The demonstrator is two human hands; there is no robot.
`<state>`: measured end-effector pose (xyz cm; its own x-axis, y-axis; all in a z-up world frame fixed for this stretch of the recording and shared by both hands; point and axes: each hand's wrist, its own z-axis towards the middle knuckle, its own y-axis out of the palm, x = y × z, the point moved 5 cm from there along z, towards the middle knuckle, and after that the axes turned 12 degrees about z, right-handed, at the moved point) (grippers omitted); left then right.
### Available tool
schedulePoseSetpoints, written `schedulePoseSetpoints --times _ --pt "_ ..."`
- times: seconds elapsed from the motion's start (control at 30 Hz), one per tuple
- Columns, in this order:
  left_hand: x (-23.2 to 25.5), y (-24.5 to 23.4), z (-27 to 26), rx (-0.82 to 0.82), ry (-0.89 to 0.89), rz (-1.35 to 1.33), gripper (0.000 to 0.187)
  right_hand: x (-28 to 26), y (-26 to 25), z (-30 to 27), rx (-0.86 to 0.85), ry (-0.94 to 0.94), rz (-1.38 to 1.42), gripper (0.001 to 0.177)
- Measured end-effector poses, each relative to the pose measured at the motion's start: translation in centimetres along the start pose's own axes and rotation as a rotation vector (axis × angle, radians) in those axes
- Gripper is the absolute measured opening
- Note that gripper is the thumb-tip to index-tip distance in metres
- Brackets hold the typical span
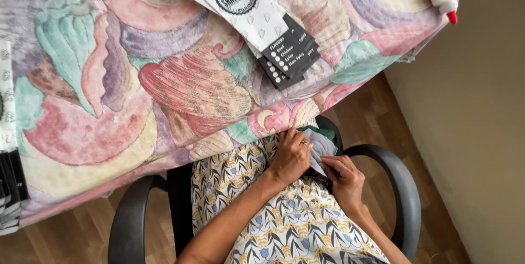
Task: The person organizes paper shawarma packaging labels on a table by hand, aligning them in rows, stacking them into a pile, and then folding the stack.
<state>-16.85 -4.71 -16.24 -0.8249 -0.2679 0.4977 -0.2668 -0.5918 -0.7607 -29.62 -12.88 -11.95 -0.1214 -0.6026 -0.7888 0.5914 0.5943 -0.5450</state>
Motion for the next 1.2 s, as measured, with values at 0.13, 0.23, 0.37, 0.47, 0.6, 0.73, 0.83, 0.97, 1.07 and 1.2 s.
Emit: schedulePoseSetpoints --times 0.13,0.23,0.37,0.47,0.6,0.73,0.83,0.97,1.07,1.2 --pt "-1.2 -1.8 0.5 0.010 -0.101 -0.044 0.036 -2.8 0.5 1.7 -0.018 -0.136 0.034 0.012" --pt "-2.8 -3.8 0.1 0.066 -0.190 0.001 0.031 -5.7 1.1 3.6 -0.015 -0.255 0.182 0.007" --pt "-4.0 -6.0 -0.8 0.110 -0.118 0.072 0.027 -5.5 2.3 5.0 -0.094 -0.298 0.272 0.004" --pt "-4.7 -5.6 -2.0 -0.071 -0.119 0.083 0.032 -3.1 3.1 4.9 -0.116 -0.282 0.164 0.006" --pt "-5.1 -4.2 -2.7 -0.197 -0.086 0.077 0.042 -0.5 4.3 3.7 -0.171 -0.205 -0.001 0.038" --pt "-4.9 -2.1 -3.4 -0.323 -0.099 -0.013 0.018 0.0 3.9 4.0 -0.188 -0.129 0.076 0.022" --pt "-5.2 -1.6 -3.9 -0.393 -0.123 -0.034 0.007 0.8 3.7 4.6 -0.180 -0.043 0.168 0.010" --pt "-3.8 -5.2 -3.1 -0.282 0.000 -0.049 0.013 0.3 2.8 5.3 -0.170 -0.007 0.287 0.014" --pt "-3.7 -3.9 -4.1 -0.327 0.070 0.038 0.031 -1.2 2.1 4.9 -0.232 -0.082 0.226 0.020" --pt "-3.6 -3.3 -4.4 -0.274 0.111 0.140 0.029 -0.8 2.1 2.9 -0.258 -0.164 0.099 0.030"
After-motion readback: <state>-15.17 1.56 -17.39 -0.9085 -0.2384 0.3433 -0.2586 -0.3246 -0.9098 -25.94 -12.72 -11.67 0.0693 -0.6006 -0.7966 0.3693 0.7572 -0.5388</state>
